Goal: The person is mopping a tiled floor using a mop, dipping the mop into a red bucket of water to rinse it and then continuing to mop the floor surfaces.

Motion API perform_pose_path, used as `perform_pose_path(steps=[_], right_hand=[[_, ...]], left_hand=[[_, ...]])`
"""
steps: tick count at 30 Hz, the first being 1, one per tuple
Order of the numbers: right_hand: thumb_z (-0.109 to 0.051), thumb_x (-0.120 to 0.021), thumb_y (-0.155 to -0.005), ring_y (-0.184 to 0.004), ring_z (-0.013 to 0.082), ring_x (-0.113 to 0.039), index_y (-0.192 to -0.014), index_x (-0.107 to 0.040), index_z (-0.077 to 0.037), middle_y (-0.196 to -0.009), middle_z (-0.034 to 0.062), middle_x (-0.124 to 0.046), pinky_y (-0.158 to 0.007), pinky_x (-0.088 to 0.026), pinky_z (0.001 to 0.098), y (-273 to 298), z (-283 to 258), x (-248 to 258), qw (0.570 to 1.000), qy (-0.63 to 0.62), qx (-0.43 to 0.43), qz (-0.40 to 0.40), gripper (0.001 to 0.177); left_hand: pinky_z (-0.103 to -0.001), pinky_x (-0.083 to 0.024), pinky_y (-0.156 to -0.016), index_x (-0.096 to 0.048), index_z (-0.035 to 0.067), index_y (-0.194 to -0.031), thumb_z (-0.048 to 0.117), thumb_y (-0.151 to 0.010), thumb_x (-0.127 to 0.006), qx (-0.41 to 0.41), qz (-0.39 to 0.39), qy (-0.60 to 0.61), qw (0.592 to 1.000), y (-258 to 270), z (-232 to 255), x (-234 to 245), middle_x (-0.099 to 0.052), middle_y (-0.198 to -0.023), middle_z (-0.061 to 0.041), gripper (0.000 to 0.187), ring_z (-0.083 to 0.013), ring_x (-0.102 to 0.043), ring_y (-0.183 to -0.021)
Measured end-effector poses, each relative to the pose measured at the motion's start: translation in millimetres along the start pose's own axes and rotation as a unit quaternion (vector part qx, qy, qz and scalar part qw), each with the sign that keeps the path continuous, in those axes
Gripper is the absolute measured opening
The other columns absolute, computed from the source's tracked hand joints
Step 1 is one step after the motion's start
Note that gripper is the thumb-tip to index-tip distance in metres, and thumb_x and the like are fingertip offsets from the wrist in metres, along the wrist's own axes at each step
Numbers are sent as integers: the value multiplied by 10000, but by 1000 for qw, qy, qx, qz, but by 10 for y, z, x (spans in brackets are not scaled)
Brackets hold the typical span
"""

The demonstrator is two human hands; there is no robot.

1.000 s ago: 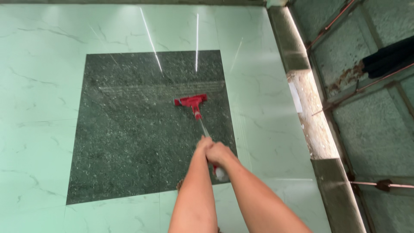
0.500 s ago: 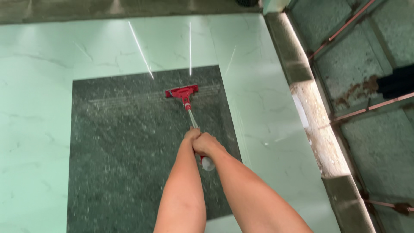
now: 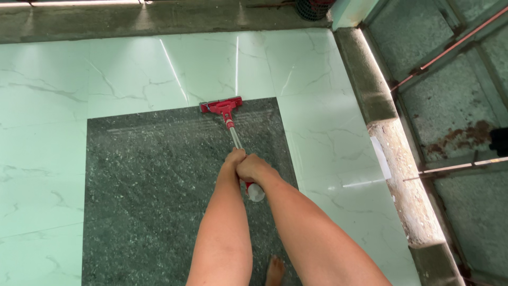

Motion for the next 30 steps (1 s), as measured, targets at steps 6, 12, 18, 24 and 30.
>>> perform_pose_path(steps=[6,12,18,24,30], right_hand=[[-235,-641,-894,-849,273,-688,-1180,-740,-47,-1030,167,-729,-735,-520,432,-637,-198,118,996,49,62,30,356],[-281,-623,-912,-979,362,-741,-1255,-674,-42,-1109,213,-719,-823,-565,492,-1058,-485,349,997,31,64,9,422],[-267,-629,-900,-1047,354,-725,-1280,-676,-47,-1176,220,-709,-882,-556,475,-1469,-909,533,996,50,71,1,442],[-253,-635,-888,-1115,346,-708,-1305,-678,-53,-1243,228,-699,-941,-546,459,-1556,-1331,608,996,46,74,2,464],[-275,-612,-903,-1170,343,-680,-1310,-682,-92,-1281,198,-684,-970,-532,469,-1737,-1627,780,998,46,37,3,452]], left_hand=[[-383,-440,-1099,-245,155,-1632,279,-1022,-422,-5,-11,-9,1000,-462,298,91,-414,-1612,-126,647,-277,-529,-1383],[-379,-447,-1082,-240,145,-1633,282,-1027,-430,-1,-20,-21,1000,-1096,484,170,-441,-1590,-134,649,-270,-540,-1356],[-375,-454,-1064,-236,135,-1633,284,-1032,-437,0,-23,-20,1000,-1354,948,408,-468,-1568,-142,652,-264,-550,-1329],[-370,-461,-1047,-232,125,-1634,287,-1037,-445,-2,-26,-11,1000,-1621,1316,736,-496,-1546,-150,655,-257,-561,-1302],[-366,-468,-1030,-227,116,-1635,290,-1042,-452,-1,-30,-3,1000,-1934,1589,801,-523,-1524,-159,658,-251,-571,-1274]])
Point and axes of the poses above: each hand's wrist, its own y-axis away from the middle knuckle, its own x-axis out of the back of the hand, z = x × y, the point moved 3 cm from there along -y, towards the middle knuckle
